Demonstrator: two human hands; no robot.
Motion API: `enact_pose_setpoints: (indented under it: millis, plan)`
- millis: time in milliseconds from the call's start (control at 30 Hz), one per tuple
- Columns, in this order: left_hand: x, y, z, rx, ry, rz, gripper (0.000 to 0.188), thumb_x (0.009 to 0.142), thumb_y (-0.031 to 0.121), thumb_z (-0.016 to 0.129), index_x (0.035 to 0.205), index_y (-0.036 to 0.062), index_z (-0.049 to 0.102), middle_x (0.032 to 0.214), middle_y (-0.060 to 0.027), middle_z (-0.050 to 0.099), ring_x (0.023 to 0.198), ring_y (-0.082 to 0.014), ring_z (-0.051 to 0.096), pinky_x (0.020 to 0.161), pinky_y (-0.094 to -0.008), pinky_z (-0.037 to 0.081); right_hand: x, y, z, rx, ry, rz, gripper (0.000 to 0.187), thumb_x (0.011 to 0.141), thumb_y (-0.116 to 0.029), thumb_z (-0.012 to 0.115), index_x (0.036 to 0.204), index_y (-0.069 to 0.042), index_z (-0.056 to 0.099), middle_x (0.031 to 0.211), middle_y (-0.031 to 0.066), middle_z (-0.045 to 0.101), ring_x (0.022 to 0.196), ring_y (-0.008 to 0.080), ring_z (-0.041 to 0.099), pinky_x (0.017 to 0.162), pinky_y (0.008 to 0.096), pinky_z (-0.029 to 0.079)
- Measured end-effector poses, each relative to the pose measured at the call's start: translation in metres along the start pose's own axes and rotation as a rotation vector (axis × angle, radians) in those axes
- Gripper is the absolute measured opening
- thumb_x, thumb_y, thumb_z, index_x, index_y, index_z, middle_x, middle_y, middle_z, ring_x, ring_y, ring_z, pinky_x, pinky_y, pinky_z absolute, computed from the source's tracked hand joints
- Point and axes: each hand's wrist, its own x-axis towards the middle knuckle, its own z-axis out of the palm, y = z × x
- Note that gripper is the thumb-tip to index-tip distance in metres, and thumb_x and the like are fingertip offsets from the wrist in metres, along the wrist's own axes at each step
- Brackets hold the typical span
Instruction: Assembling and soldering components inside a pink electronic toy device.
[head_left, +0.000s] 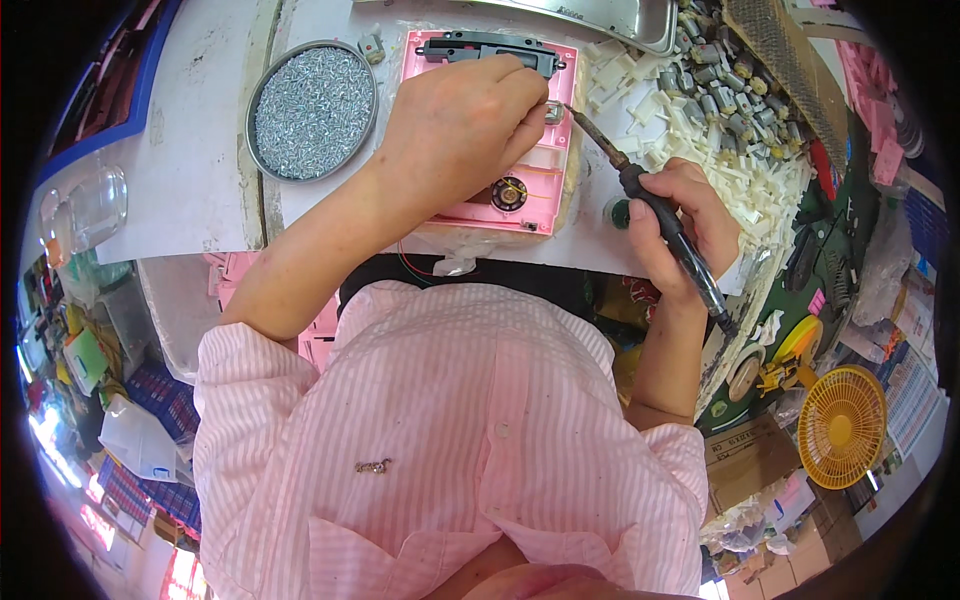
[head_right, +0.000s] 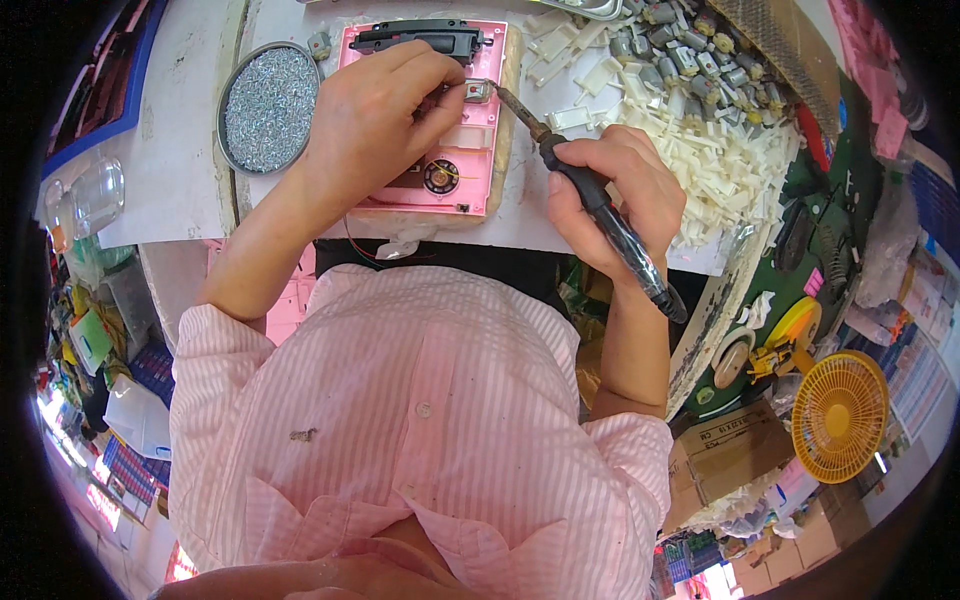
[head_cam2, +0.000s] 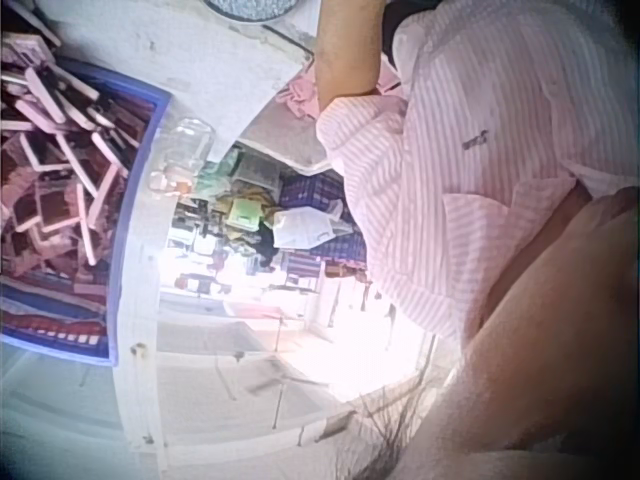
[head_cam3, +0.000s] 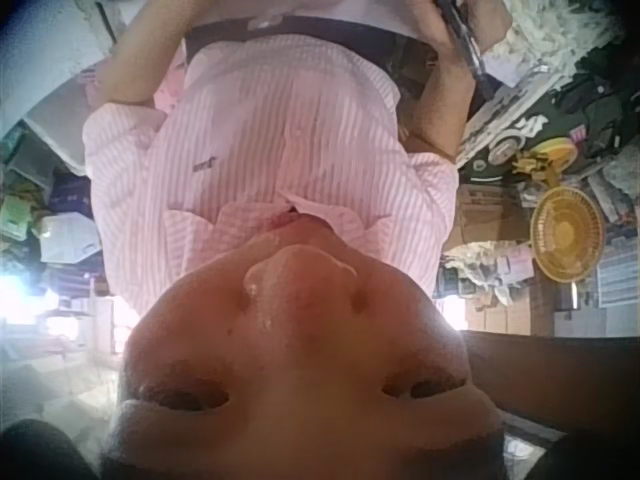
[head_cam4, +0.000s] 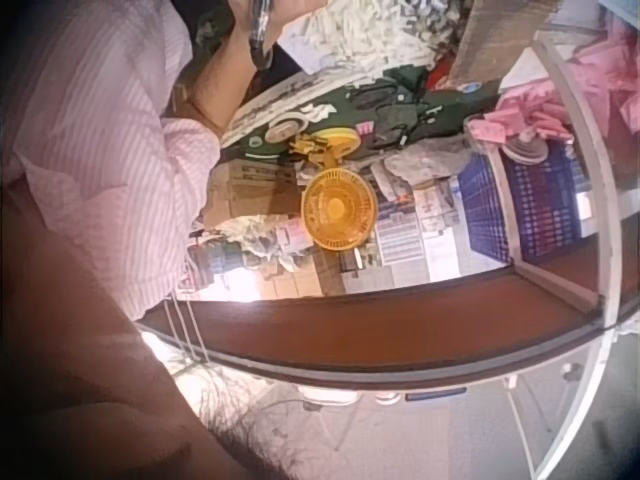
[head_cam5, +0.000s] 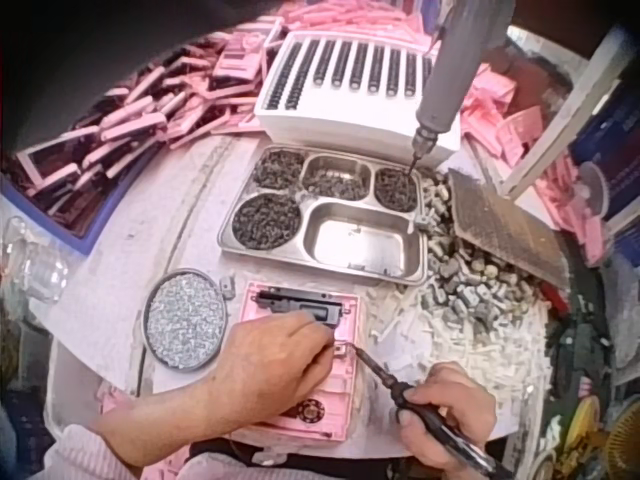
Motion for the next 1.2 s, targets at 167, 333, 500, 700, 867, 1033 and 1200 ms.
enact_pose_setpoints:
  millis: [167,333,500,700,867,1033,1200]
  plan:
    - [-0.001,-0.002,0.000,-0.008,-0.002,0.005,0.011,0.083,0.015,0.073,0.086,0.0080,0.066,0.078,-0.0053,0.063,0.068,-0.0258,0.066,0.058,-0.0368,0.053,-0.006,-0.004,-0.010,-0.004,-0.047,0.045,0.023,0.079,-0.001,0.072,0.100,0.004,0.064,0.076,0.0106,0.059,0.070,0.0208,0.053,0.066,0.0307,0.042]
    - [0.001,-0.001,0.000,0.000,0.011,0.027,0.011,0.083,0.014,0.075,0.088,0.0084,0.067,0.079,-0.0047,0.064,0.067,-0.0250,0.066,0.057,-0.0357,0.052,-0.007,-0.005,-0.013,-0.013,-0.022,0.025,0.023,0.080,-0.002,0.073,0.100,0.004,0.064,0.077,0.0112,0.059,0.071,0.0211,0.054,0.067,0.0307,0.043]
    - [0.000,-0.001,-0.001,0.006,-0.009,0.012,0.011,0.083,0.014,0.075,0.088,0.0085,0.067,0.080,-0.0044,0.065,0.068,-0.0248,0.066,0.057,-0.0355,0.053,-0.007,0.000,-0.009,-0.003,0.076,-0.007,0.022,0.073,-0.001,0.074,0.094,0.002,0.067,0.069,0.0085,0.058,0.060,0.0191,0.053,0.057,0.0287,0.041]
    - [0.002,0.004,-0.007,-0.042,0.034,0.019,0.017,0.083,0.019,0.077,0.093,0.0085,0.068,0.083,-0.0047,0.064,0.068,-0.0225,0.066,0.058,-0.0328,0.053,-0.011,0.001,-0.016,-0.009,0.061,-0.003,0.022,0.075,0.000,0.074,0.095,0.003,0.066,0.071,0.0097,0.058,0.063,0.0197,0.054,0.058,0.0285,0.041]
    - [-0.016,0.021,-0.043,-0.095,-0.119,0.023,0.024,0.081,0.021,0.079,0.097,0.0089,0.067,0.088,-0.0043,0.062,0.070,-0.0211,0.066,0.058,-0.0316,0.052,-0.020,-0.001,-0.029,-0.005,0.123,0.023,0.023,0.077,0.000,0.073,0.098,0.003,0.066,0.072,0.0105,0.059,0.065,0.0202,0.054,0.061,0.0295,0.042]
    - [-0.025,0.038,-0.022,-0.065,-0.236,0.039,0.019,0.081,0.018,0.078,0.090,0.0096,0.063,0.082,-0.0049,0.056,0.069,-0.0242,0.062,0.056,-0.0368,0.050,-0.017,-0.004,-0.025,-0.001,0.104,0.020,0.023,0.077,0.000,0.073,0.099,0.003,0.066,0.074,0.0104,0.060,0.066,0.0204,0.054,0.062,0.0292,0.042]
    - [-0.026,0.038,-0.007,0.056,-0.274,-0.015,0.015,0.081,0.016,0.076,0.089,0.0096,0.064,0.083,-0.0054,0.057,0.070,-0.0247,0.063,0.058,-0.0372,0.051,-0.018,-0.012,-0.029,-0.027,0.103,0.025,0.023,0.077,0.001,0.073,0.099,0.004,0.066,0.074,0.0108,0.060,0.067,0.0203,0.054,0.062,0.0293,0.042]
